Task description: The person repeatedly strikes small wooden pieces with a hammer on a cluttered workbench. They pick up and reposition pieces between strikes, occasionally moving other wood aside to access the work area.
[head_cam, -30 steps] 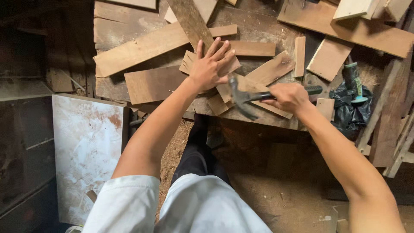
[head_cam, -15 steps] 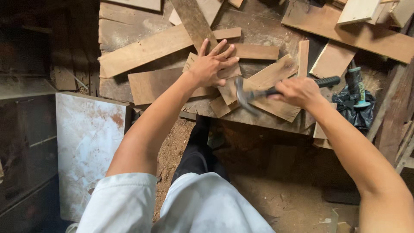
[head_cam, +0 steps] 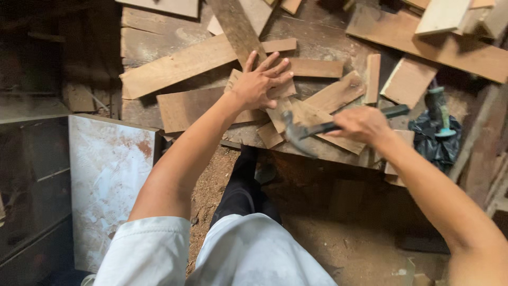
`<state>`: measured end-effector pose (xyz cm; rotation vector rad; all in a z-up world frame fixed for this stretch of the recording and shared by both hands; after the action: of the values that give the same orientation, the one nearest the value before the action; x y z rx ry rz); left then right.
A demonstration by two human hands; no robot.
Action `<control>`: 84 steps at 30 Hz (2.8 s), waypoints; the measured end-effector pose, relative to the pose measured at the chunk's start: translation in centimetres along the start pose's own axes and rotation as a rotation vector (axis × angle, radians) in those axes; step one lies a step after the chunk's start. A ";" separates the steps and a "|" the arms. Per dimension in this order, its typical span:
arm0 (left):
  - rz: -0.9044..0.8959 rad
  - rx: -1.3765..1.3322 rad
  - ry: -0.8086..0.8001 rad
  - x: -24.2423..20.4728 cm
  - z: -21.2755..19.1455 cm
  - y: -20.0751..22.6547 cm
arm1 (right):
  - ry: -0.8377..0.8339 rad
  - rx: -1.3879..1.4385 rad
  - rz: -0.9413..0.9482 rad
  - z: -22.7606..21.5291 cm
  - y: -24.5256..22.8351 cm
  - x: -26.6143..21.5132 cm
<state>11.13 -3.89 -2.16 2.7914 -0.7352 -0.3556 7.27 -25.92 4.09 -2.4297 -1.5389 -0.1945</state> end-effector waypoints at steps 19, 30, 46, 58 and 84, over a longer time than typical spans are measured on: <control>-0.053 -0.068 -0.015 0.9 0.0 0.2 | 0.087 0.033 0.241 -2.2 -3.1 1.3; -0.040 -0.019 0.052 0.5 0.1 0.6 | -0.010 -0.004 0.365 -1.5 -4.6 1.0; -0.006 0.080 0.034 1.0 -0.3 0.2 | 0.191 0.260 0.890 -3.2 2.2 -2.4; -0.274 -0.161 0.395 -3.7 -0.4 4.7 | 0.400 1.029 1.396 0.7 -7.1 -5.6; -0.058 -0.117 0.401 -2.5 1.5 6.2 | 0.712 0.771 1.373 2.1 -10.1 -2.2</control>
<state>5.78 -8.13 -1.36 2.6527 -0.5209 0.1470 -2.78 -23.13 3.02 -1.8702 0.4199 -0.1118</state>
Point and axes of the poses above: each hand's wrist, its own x-axis towards the middle knuckle, its own z-axis out of the palm, y = z × x, the point moved 10 cm from there along x, towards the middle knuckle, and after that the axes turned 8 degrees about y, right-handed, at the moved point
